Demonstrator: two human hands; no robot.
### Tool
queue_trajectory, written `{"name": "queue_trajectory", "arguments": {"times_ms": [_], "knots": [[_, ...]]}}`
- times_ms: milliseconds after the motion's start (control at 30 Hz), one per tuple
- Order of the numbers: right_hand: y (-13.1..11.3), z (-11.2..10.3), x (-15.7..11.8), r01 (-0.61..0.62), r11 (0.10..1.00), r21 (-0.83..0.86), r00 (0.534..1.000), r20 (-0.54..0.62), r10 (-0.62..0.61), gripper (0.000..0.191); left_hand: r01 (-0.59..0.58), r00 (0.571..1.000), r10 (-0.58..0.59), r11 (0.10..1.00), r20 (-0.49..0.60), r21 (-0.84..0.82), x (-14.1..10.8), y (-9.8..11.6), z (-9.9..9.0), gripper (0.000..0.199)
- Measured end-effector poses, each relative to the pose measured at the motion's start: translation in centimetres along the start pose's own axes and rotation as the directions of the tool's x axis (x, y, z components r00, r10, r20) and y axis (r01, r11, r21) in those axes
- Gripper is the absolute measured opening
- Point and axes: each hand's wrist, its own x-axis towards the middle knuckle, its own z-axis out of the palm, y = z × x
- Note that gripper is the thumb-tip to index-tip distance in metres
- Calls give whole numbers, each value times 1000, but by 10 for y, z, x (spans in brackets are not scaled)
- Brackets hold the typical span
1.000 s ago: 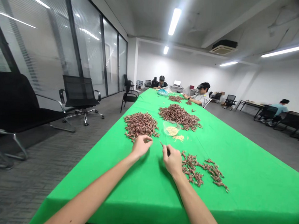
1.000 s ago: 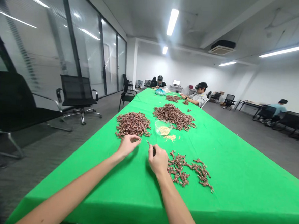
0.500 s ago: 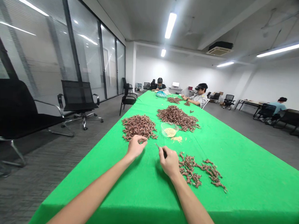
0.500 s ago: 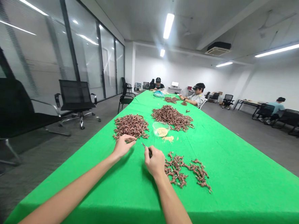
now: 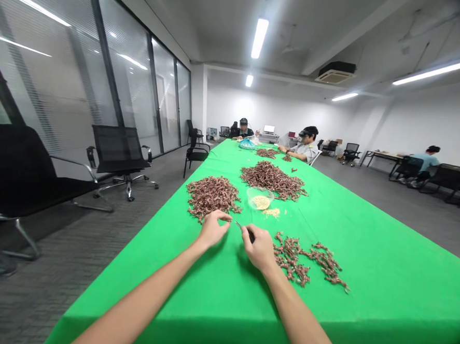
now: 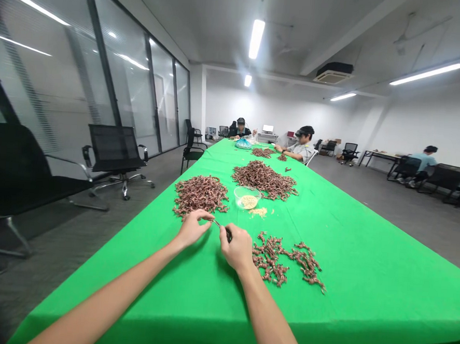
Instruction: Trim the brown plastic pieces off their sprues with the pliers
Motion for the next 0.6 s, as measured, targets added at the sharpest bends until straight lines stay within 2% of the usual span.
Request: {"name": "queue_trajectory", "arguments": {"times_ms": [167, 367, 467, 600], "knots": [[0, 1, 0, 14, 1000, 15, 1000, 12, -14, 40, -5, 1000, 5, 1000, 9, -16, 0, -2, 2, 24], [-1, 1, -1, -1, 997, 80, 1000, -29, 3, 41, 8, 999, -10, 999, -52, -40, 6, -4, -4, 20], [-5, -4, 0, 2, 986, 164, 987, -157, 24, 42, 24, 996, -29, 998, -87, -56, 8, -4, -9, 18], [-17, -19, 12, 33, 969, 244, 917, -394, 68, 42, 64, 992, -68, 997, -108, -40, 10, -8, -14, 17]]}}
